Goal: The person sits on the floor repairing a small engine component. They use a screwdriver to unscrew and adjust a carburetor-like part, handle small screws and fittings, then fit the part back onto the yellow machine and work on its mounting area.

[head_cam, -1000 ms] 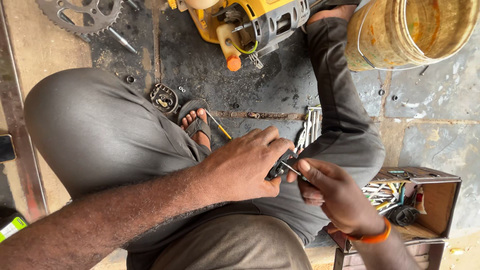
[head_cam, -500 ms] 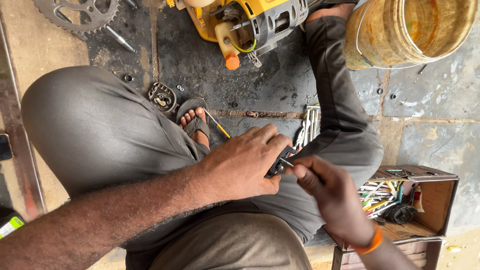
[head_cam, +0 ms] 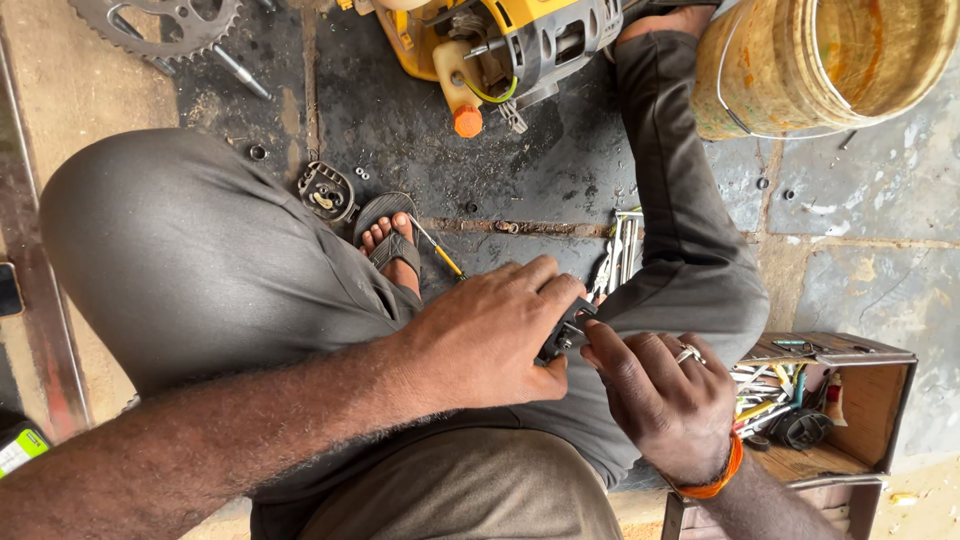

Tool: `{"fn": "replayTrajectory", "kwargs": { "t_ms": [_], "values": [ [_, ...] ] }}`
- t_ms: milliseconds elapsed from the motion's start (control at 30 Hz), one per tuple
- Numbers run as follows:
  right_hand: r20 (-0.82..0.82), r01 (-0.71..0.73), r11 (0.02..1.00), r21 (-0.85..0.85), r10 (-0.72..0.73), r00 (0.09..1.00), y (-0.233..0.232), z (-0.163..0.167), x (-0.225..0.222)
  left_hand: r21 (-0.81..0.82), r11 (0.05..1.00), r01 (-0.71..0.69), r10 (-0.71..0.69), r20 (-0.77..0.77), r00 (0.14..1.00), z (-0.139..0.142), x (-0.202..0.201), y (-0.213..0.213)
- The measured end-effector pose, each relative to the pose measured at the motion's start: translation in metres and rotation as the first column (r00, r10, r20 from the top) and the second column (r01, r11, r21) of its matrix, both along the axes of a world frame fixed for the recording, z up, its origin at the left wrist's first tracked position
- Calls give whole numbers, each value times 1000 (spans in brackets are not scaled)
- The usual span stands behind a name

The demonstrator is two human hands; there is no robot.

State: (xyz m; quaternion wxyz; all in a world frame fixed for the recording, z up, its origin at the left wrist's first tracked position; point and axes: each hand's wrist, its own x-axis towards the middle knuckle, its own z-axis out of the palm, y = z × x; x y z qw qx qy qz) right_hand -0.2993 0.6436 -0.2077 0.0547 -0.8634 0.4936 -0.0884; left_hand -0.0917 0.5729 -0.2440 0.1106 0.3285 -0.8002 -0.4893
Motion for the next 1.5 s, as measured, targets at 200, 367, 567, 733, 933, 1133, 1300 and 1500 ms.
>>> {"fn": "replayTrajectory", "kwargs": {
  "t_ms": [200, 367, 567, 733, 933, 1133, 1300, 1500],
  "values": [
    [55, 103, 993, 62, -106, 993, 3, -9, 2, -37, 999, -31, 32, 17, 999, -3, 0, 1],
    [93, 124, 986, 115, -135, 986, 9, -15, 0, -45, 999, -1, 4, 64, 998, -9, -3, 10],
    [125, 16, 983, 185, -40, 991, 32, -30, -6, 221, 974, 41, -76, 152, 985, -20, -4, 34],
    [140, 24, 962, 272, -64, 988, 50, -40, 6, 270, 963, 28, -77, 173, 982, -24, 11, 49],
    [175, 132, 889, 439, -228, 958, 48, -40, 19, 165, 986, -17, -16, 194, 981, -23, 17, 50],
    [238, 68, 382, 922, -694, 680, 44, -43, 13, 58, 997, 53, -65, 222, 973, -22, 18, 46],
    [-170, -287, -280, 916, -920, 352, 30, -47, -5, -51, 993, 105, -91, 235, 968, -23, 18, 49],
    [339, -168, 297, 940, -763, 550, 25, -32, 8, 117, 992, -48, 34, 123, 992, -20, 18, 44]
  ]
}}
